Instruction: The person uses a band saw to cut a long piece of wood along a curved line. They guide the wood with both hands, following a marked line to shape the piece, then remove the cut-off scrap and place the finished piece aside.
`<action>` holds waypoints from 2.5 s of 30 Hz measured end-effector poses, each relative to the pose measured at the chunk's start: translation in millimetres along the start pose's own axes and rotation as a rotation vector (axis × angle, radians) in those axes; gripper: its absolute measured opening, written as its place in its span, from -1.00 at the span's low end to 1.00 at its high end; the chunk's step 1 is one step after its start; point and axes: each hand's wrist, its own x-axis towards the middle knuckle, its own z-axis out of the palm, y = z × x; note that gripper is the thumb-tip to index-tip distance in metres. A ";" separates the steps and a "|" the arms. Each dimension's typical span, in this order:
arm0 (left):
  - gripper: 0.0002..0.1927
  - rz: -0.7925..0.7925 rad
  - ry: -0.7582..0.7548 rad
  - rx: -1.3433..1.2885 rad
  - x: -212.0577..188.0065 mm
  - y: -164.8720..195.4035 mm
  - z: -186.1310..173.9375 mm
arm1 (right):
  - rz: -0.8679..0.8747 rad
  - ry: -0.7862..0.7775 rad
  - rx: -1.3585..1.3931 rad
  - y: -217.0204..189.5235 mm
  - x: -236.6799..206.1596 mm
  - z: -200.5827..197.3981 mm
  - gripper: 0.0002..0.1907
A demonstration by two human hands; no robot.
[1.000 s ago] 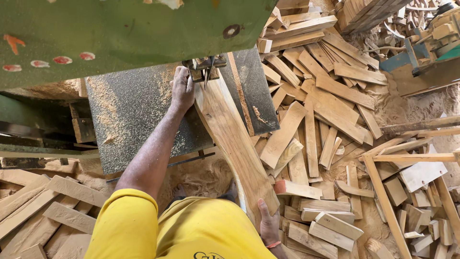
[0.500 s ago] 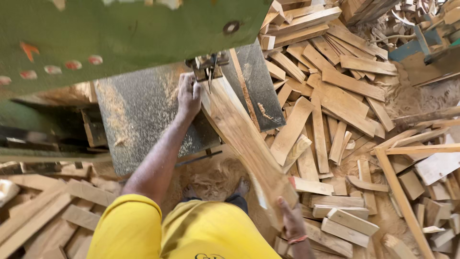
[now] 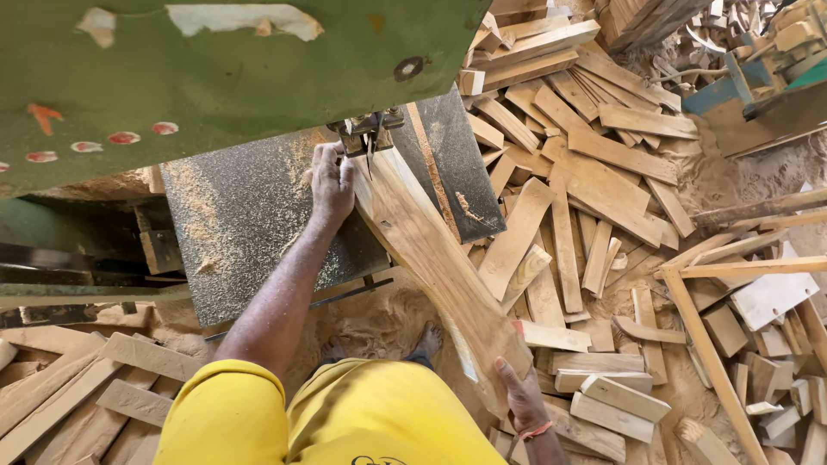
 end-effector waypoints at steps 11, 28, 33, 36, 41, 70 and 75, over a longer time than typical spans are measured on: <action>-0.83 0.047 -0.013 0.000 16.0 -8.7 -0.1 | -0.053 0.002 0.037 15.1 -12.6 26.9 -0.13; -0.80 0.025 -0.042 -0.046 7.1 -5.4 -2.0 | -0.006 0.000 0.007 20.6 -29.1 30.0 -0.09; -0.87 0.025 -0.051 -0.048 16.2 -7.3 -1.1 | -0.064 -0.003 0.009 24.3 -34.8 42.6 -0.11; -0.85 0.043 -0.060 -0.047 19.1 -11.2 0.1 | -0.061 0.003 0.039 24.2 -39.4 52.0 -0.13; -0.87 0.002 -0.063 -0.017 25.8 -11.1 1.4 | -0.080 0.029 0.076 24.3 -43.1 64.3 -0.14; -0.70 0.096 0.131 0.082 -59.7 18.3 -13.3 | -0.163 0.003 0.078 10.7 -55.5 106.7 -0.38; -0.29 0.125 -0.100 0.174 -119.8 34.6 -25.6 | -0.102 -0.169 0.129 -22.1 -28.7 81.5 -0.43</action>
